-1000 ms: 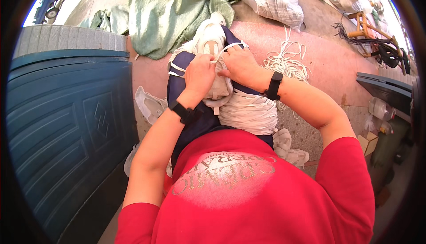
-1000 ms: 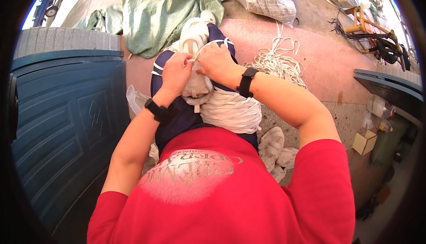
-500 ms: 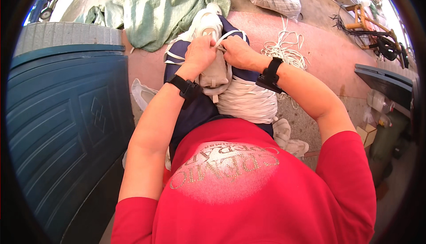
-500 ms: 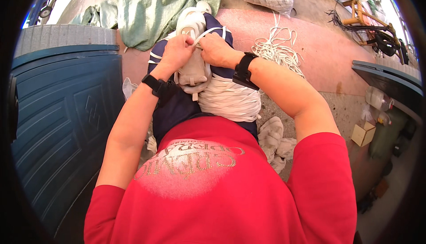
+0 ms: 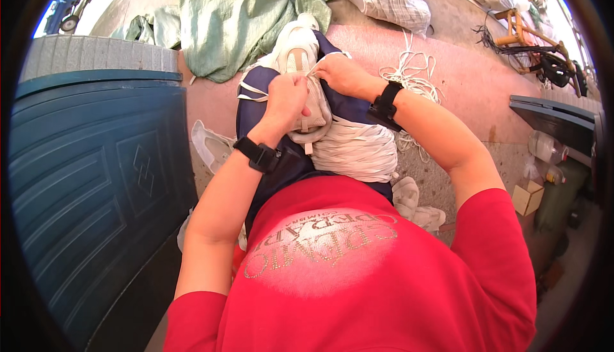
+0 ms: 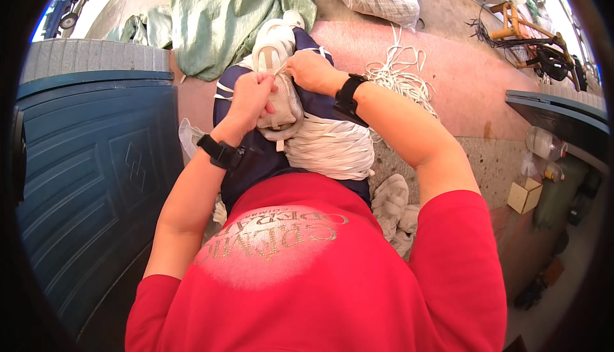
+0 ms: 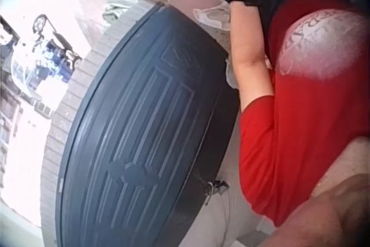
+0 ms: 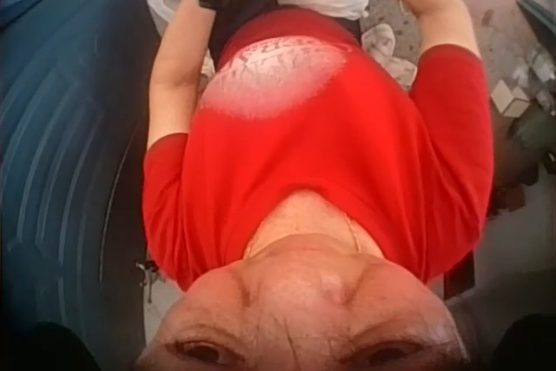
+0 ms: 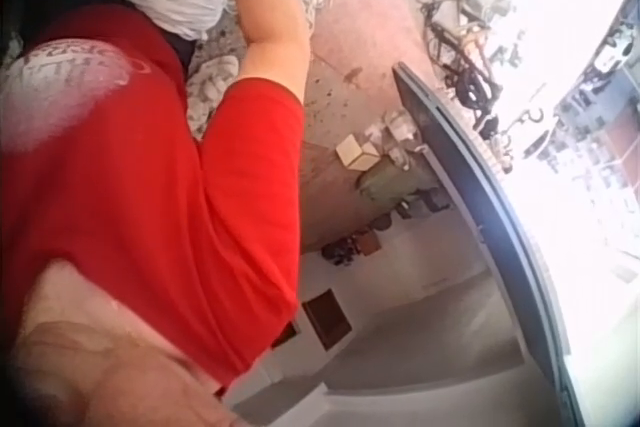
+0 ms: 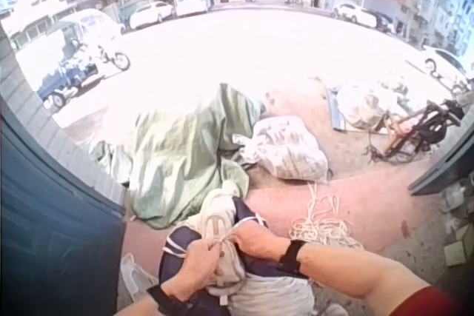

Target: Lacing a pair of white sneakers while sitting down.

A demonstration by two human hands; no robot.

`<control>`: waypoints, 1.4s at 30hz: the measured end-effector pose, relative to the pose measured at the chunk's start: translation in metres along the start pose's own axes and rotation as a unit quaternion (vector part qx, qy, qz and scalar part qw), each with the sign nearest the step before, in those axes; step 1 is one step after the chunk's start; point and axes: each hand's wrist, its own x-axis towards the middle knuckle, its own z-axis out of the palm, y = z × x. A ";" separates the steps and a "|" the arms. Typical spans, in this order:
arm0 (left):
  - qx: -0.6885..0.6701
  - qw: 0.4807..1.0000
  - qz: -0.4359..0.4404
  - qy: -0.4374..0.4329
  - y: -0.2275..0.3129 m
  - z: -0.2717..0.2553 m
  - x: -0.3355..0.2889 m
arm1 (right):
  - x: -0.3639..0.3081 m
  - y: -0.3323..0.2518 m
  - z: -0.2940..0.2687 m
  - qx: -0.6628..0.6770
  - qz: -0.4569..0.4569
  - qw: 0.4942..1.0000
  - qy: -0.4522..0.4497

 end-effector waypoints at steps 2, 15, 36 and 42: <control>-0.062 0.997 -0.040 -0.027 0.002 0.007 -0.009 | 0.003 -0.007 -0.006 -0.046 -0.020 0.999 -0.008; -0.197 0.979 -0.033 -0.026 -0.019 0.034 -0.007 | 0.041 -0.023 -0.039 -0.216 -0.247 0.913 -0.241; -0.204 0.978 -0.021 -0.043 -0.031 0.030 -0.008 | 0.036 -0.010 -0.043 -0.171 -0.295 0.905 -0.257; -0.199 0.979 -0.011 -0.034 -0.035 0.031 -0.007 | 0.049 -0.035 -0.032 -0.155 -0.030 0.923 -0.351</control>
